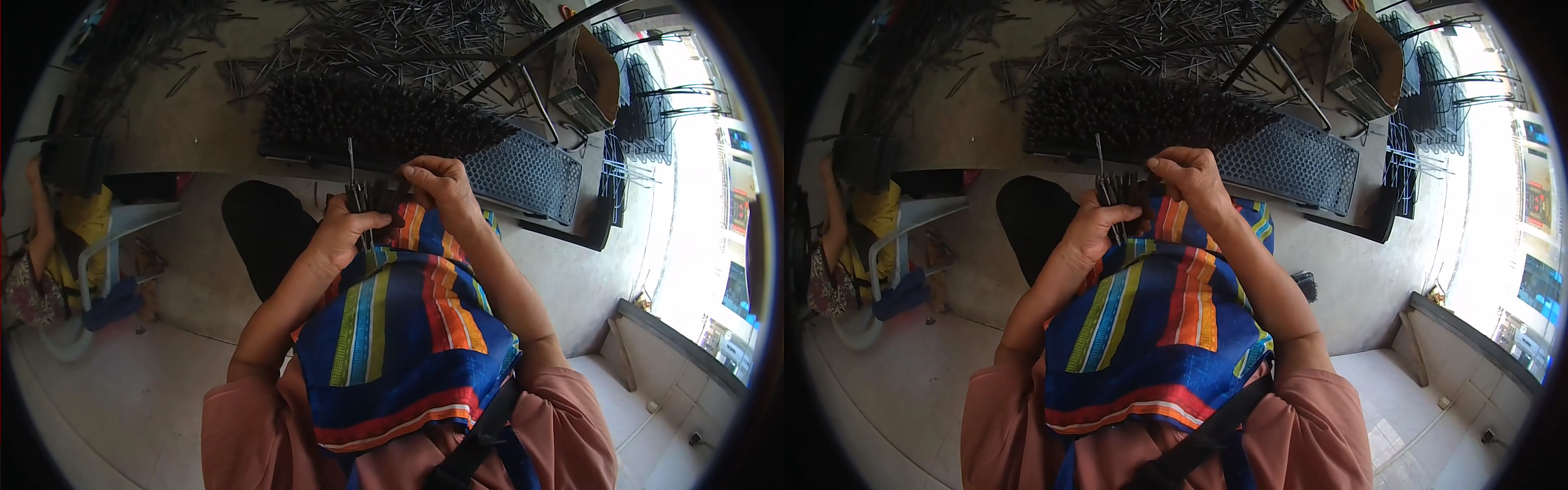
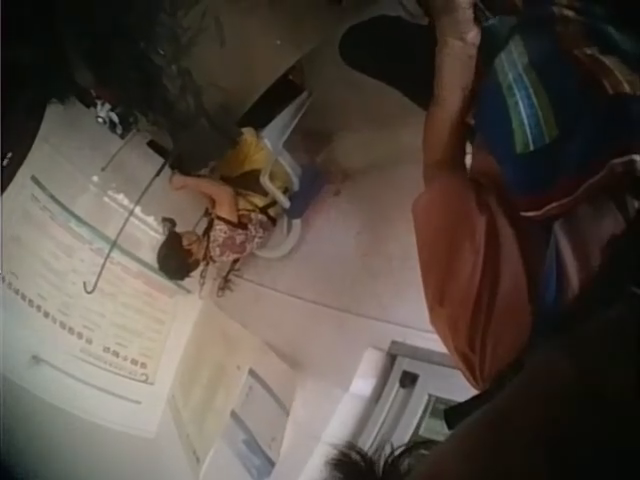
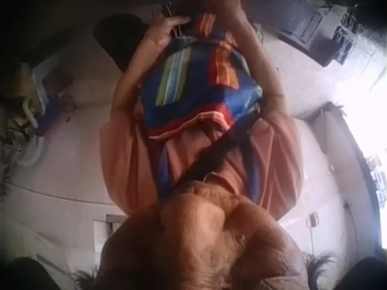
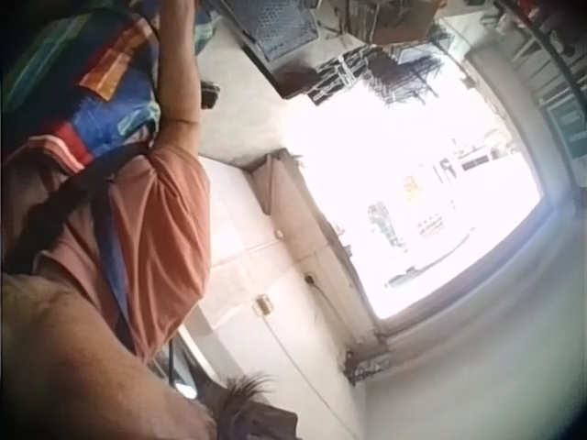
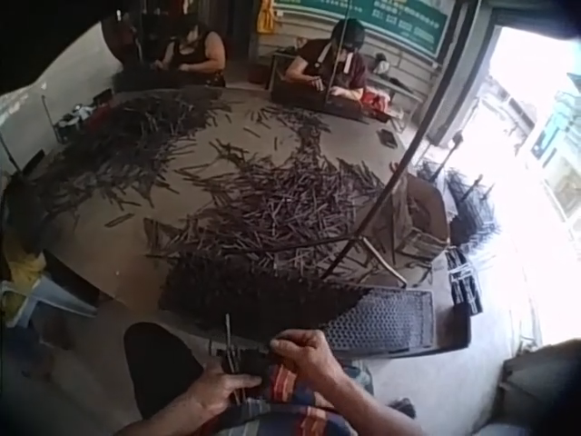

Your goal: Assembling wire brushes by manually inserting bundles of thin metal wires into a perforated base.

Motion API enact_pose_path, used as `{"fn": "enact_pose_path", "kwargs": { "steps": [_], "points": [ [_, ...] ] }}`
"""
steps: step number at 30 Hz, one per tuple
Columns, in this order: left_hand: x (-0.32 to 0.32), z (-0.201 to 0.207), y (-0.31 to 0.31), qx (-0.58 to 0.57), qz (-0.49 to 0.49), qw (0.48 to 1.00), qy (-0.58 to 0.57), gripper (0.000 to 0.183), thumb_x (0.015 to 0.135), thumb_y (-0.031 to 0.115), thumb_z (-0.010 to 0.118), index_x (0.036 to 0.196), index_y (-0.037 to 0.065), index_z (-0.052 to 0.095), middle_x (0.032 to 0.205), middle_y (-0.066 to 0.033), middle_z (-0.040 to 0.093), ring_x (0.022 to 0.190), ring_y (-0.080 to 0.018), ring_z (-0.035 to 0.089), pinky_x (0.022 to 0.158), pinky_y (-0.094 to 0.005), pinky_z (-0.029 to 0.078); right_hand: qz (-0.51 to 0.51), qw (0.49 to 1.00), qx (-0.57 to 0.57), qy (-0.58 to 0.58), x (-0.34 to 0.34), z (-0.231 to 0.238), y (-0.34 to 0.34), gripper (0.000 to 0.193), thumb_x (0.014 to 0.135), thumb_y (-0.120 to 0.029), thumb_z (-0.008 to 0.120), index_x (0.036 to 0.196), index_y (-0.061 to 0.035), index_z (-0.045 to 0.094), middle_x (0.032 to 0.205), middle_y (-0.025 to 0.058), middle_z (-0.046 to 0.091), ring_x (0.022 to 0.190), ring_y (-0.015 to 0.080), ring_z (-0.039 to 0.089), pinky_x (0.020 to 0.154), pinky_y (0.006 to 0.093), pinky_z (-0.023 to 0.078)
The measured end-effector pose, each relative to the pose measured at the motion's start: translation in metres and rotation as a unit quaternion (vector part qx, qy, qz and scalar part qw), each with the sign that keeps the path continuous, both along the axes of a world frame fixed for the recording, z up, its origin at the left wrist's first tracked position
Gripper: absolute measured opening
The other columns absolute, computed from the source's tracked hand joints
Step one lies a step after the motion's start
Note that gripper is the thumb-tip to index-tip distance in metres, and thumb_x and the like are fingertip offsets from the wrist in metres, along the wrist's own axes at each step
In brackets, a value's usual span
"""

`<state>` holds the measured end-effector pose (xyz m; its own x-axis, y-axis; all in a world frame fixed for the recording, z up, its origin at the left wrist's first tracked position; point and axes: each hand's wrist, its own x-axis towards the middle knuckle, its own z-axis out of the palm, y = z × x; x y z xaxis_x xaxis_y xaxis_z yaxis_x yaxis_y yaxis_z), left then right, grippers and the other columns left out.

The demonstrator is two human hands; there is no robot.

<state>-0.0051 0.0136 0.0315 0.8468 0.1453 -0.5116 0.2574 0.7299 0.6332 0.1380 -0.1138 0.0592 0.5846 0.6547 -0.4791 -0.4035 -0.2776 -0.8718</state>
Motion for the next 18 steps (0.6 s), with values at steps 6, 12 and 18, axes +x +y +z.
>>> {"fn": "enact_pose_path", "kwargs": {
  "steps": [6, 12, 18],
  "points": [
    [0.009, 0.009, -0.011, -0.015, -0.007, 1.0, 0.008, 0.022, 0.078, -0.006, 0.062, 0.099, -0.001, 0.067, 0.091, -0.0107, 0.069, 0.078, -0.0175, 0.068, 0.07, -0.0282, 0.057, 0.047, 0.999, 0.012, -0.024, 0.001, -0.006, -0.007, 0.007, 0.082, -0.004, 0.068, 0.086, 0.0014, 0.067, 0.062, 0.0006, 0.058, 0.049, 0.0053, 0.049, 0.045, 0.0203, 0.035],
    [0.009, -0.015, -0.017, 0.012, 0.088, 0.991, 0.099, 0.021, 0.084, -0.002, 0.058, 0.103, 0.0, 0.065, 0.09, -0.0121, 0.07, 0.079, -0.0211, 0.069, 0.068, -0.033, 0.058, -0.156, 0.97, 0.066, -0.174, 0.001, -0.008, -0.005, 0.006, 0.08, 0.003, 0.068, 0.083, -0.0016, 0.066, 0.064, -0.0015, 0.059, 0.051, 0.0042, 0.05, 0.046, 0.0192, 0.037],
    [0.011, -0.008, -0.019, 0.032, 0.064, 0.994, 0.081, 0.02, 0.085, -0.001, 0.056, 0.104, -0.003, 0.063, 0.09, -0.0157, 0.069, 0.076, -0.0231, 0.07, 0.066, -0.0344, 0.059, -0.109, 0.864, 0.051, -0.488, 0.009, -0.01, 0.006, 0.009, 0.077, 0.005, 0.071, 0.082, -0.0005, 0.066, 0.071, 0.0022, 0.061, 0.062, 0.0072, 0.055, 0.057, 0.0214, 0.043]
  ]
}}
